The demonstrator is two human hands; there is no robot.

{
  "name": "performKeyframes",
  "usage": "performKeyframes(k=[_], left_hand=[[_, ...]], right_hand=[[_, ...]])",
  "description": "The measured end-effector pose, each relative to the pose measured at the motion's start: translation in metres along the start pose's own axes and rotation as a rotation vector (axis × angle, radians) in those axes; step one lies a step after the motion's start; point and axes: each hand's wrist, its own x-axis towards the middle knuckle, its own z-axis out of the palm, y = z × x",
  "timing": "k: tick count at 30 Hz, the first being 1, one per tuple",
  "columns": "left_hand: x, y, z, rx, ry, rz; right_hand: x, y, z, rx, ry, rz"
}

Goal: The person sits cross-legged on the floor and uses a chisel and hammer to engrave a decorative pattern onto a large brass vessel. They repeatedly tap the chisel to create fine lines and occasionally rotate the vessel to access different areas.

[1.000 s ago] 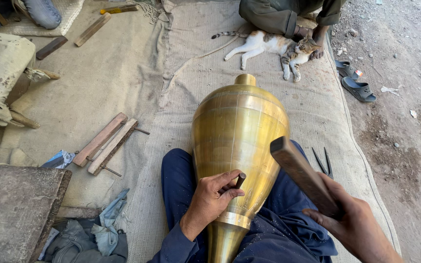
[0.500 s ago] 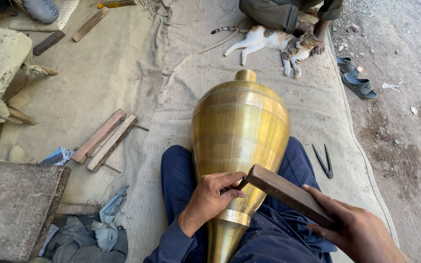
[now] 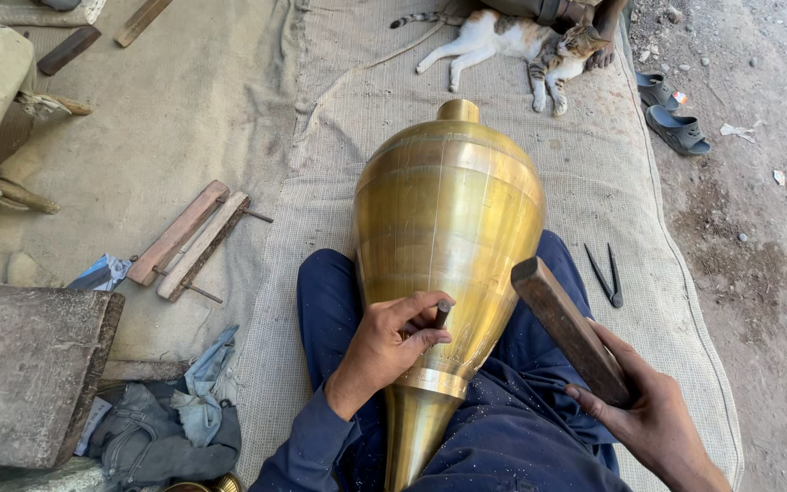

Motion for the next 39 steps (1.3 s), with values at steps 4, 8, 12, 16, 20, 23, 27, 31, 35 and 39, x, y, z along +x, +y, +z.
performKeyframes(k=[4,8,12,16,20,23,27,31,35,39], left_hand=[[0.002,0.000,0.002,0.063,0.003,0.104],[0.004,-0.001,0.000,0.090,-0.015,0.132],[0.003,0.000,-0.004,-0.014,0.016,0.017],[0.000,0.002,-0.013,-0.180,0.149,0.038],[0.000,0.000,-0.016,-0.179,0.167,0.052],[0.001,-0.002,-0.010,-0.159,0.141,0.052],[0.001,-0.005,-0.005,-0.100,0.084,0.051],[0.001,-0.004,-0.002,0.015,-0.019,0.048],[0.001,-0.001,-0.002,0.065,-0.033,0.061],[0.002,0.002,-0.003,0.117,-0.038,0.128]], right_hand=[[-0.001,-0.006,-0.004,-0.111,-0.007,0.033],[0.000,-0.007,-0.002,0.004,0.009,-0.011],[0.001,-0.010,0.001,0.108,0.048,-0.247],[0.005,-0.023,0.001,-0.224,-0.150,-0.017],[0.008,-0.037,0.010,-0.460,-0.279,0.194],[0.004,-0.038,0.018,-0.153,-0.133,-0.035],[0.004,-0.032,0.018,-0.455,-0.305,0.302],[0.003,-0.025,0.021,-0.043,-0.146,0.064],[0.002,-0.022,0.020,0.035,-0.078,0.028],[0.004,-0.022,0.009,-0.168,-0.102,0.012]])
